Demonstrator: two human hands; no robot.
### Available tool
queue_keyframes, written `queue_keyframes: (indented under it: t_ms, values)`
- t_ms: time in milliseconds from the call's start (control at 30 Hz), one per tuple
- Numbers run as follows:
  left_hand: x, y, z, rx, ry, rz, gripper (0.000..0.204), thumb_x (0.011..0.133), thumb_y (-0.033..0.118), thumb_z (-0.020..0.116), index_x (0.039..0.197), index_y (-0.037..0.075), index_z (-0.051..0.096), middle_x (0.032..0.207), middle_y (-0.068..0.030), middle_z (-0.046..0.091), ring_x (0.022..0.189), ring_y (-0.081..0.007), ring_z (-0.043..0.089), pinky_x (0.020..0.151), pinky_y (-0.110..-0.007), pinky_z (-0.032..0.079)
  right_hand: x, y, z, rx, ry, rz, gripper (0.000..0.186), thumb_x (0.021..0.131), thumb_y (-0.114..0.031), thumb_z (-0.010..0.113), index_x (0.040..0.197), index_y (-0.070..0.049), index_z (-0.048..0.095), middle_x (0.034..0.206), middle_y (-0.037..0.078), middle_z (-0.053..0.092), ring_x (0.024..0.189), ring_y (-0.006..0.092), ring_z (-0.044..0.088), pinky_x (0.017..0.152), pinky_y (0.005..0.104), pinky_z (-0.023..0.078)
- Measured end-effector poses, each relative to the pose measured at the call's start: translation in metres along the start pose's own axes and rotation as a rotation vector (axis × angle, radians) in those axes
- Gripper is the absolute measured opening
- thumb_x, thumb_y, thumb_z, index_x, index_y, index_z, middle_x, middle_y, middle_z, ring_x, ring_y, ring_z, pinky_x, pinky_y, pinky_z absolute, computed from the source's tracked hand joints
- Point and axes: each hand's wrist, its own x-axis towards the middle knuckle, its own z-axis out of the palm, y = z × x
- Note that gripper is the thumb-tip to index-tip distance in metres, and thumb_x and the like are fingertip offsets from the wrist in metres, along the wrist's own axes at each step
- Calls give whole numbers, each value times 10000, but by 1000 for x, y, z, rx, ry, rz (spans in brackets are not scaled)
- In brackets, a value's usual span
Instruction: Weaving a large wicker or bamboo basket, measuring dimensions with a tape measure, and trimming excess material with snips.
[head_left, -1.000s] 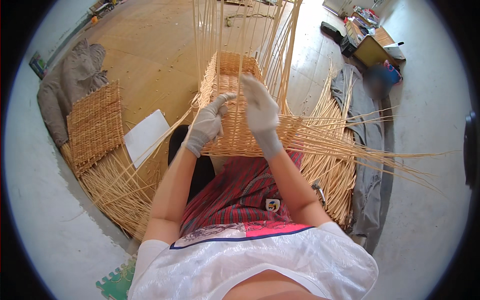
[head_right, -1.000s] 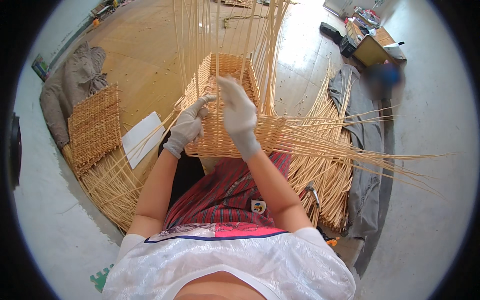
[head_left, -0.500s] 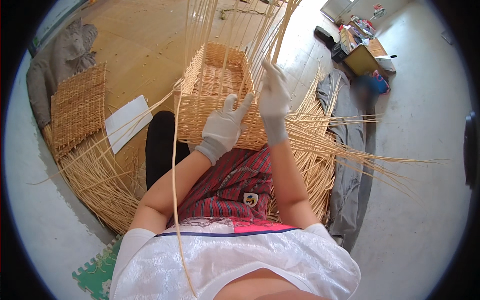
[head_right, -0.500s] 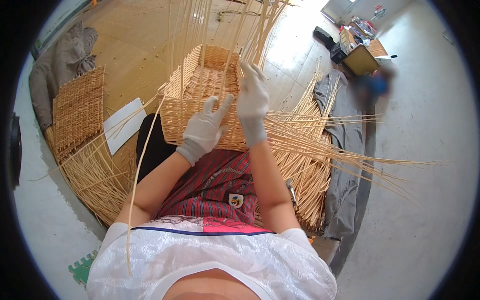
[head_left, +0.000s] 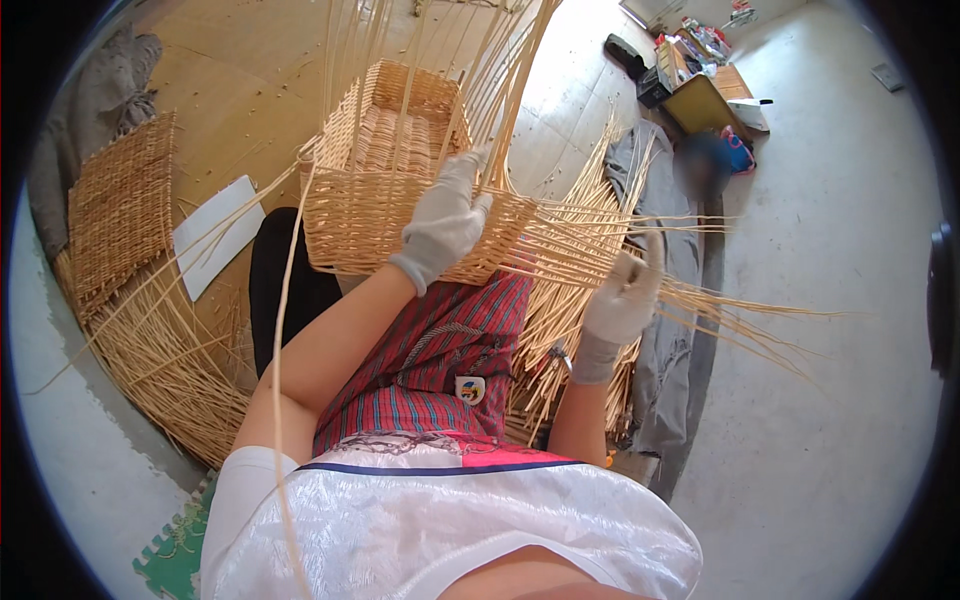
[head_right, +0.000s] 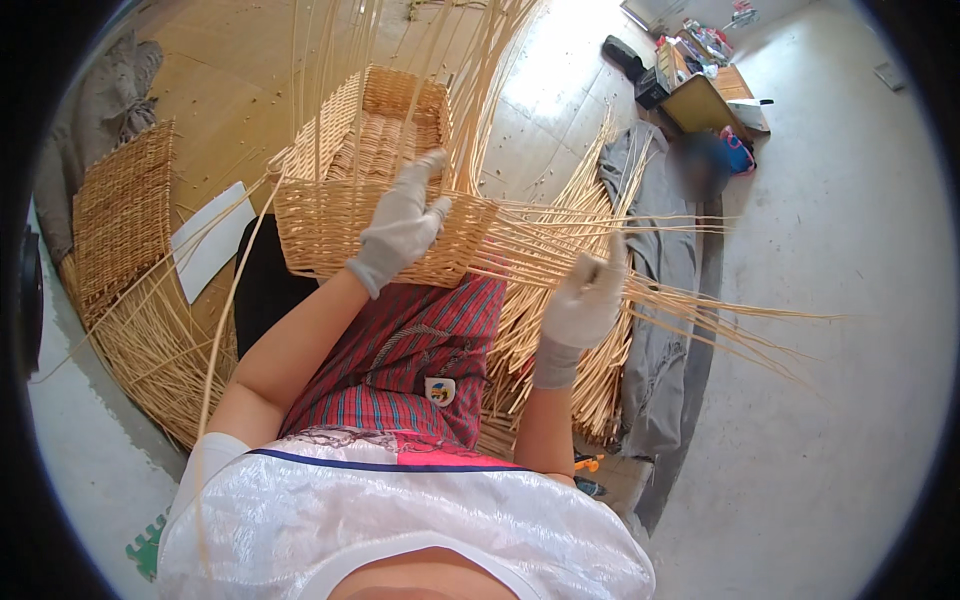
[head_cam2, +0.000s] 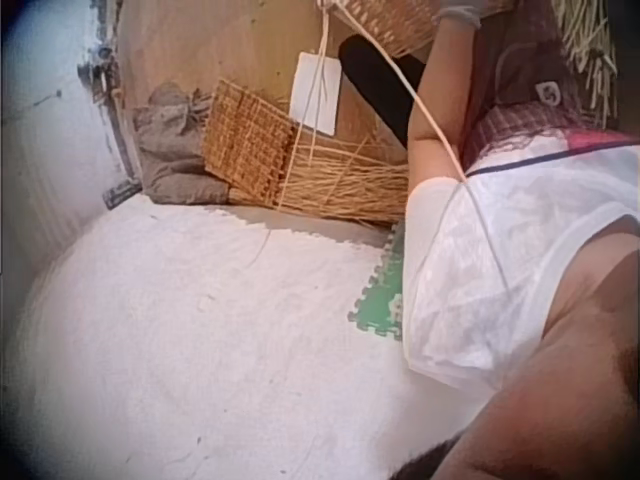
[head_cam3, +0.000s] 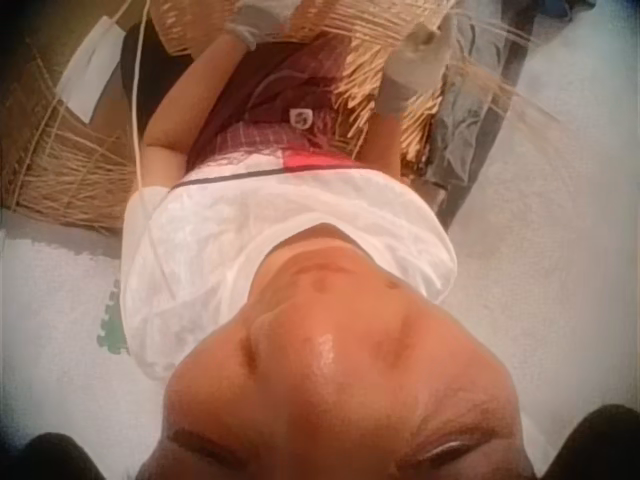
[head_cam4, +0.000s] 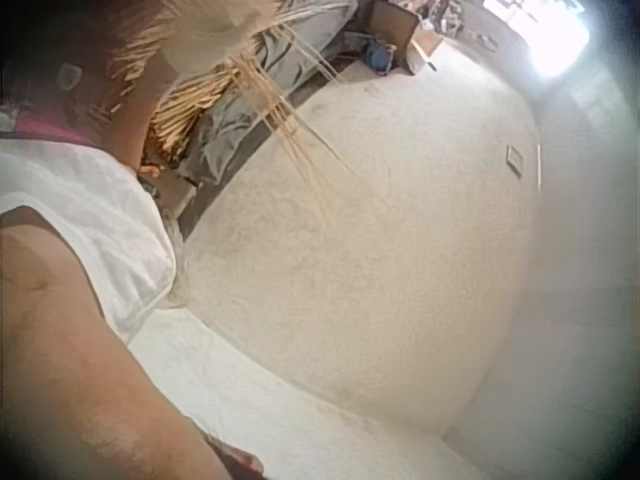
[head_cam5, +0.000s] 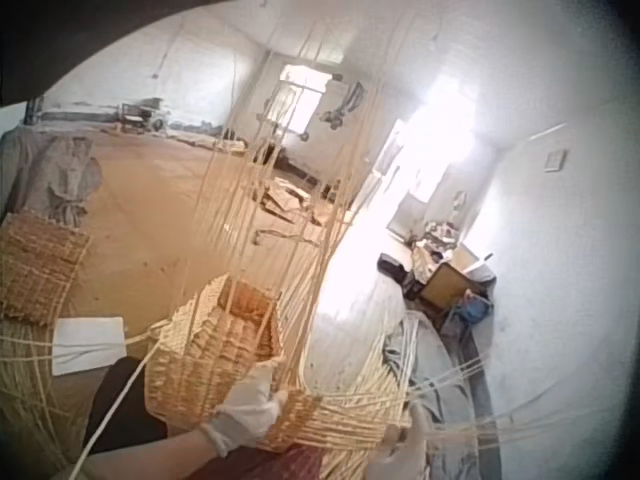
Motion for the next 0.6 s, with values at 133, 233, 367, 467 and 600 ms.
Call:
queue_keyframes:
  t_ms: [133, 233, 367, 467, 600]
  values:
    - [12, -18, 7, -470, -576, -766, 251, 910, 40, 642, 1151, 58, 574, 1062, -118, 638, 949, -191, 648, 858, -362, 535, 10, -24, 47, -484, -12, -682, 689, 863, -464, 717, 1422, -109, 530, 1170, 74, 672, 1070, 255, 641, 990, 415, 473]
    - [13, -22, 4, -513, -469, -418, 236, 908, 12, 613, 1138, 45, 571, 1002, -89, 654, 948, -187, 640, 868, -332, 522, 17, -6, 79, -516, -290, -654, 854, 717, -625, 754, 1362, -100, 562, 1250, 84, 633, 1219, 314, 553, 1117, 474, 339]
    - [4, -11, -10, -258, -481, -252, 350, 876, 50, 613, 1220, 19, 552, 1081, -168, 671, 995, -256, 662, 863, -350, 518, 22, 17, 81, -443, -557, -519, 817, 676, -586, 803, 1278, -78, 584, 1287, 101, 633, 1222, 311, 563, 1101, 470, 369]
    - [-28, -14, -39, -706, -223, -272, 388, 936, 25, 618, 1320, 39, 566, 1181, -114, 628, 758, -126, 641, 610, -264, 542, 9, 3, 70, -352, -321, -686, 704, 741, -469, 816, 1287, -87, 588, 1268, 108, 637, 1194, 313, 572, 1079, 479, 389]
    - [-64, -66, -106, -475, 379, -692, 211, 943, 101, 703, 1142, 49, 660, 960, -43, 660, 726, -102, 622, 628, -231, 525, -32, -48, 77, 29, -226, -448, 409, 838, -251, 763, 1196, -82, 657, 1111, 110, 701, 1051, 299, 647, 963, 438, 482]
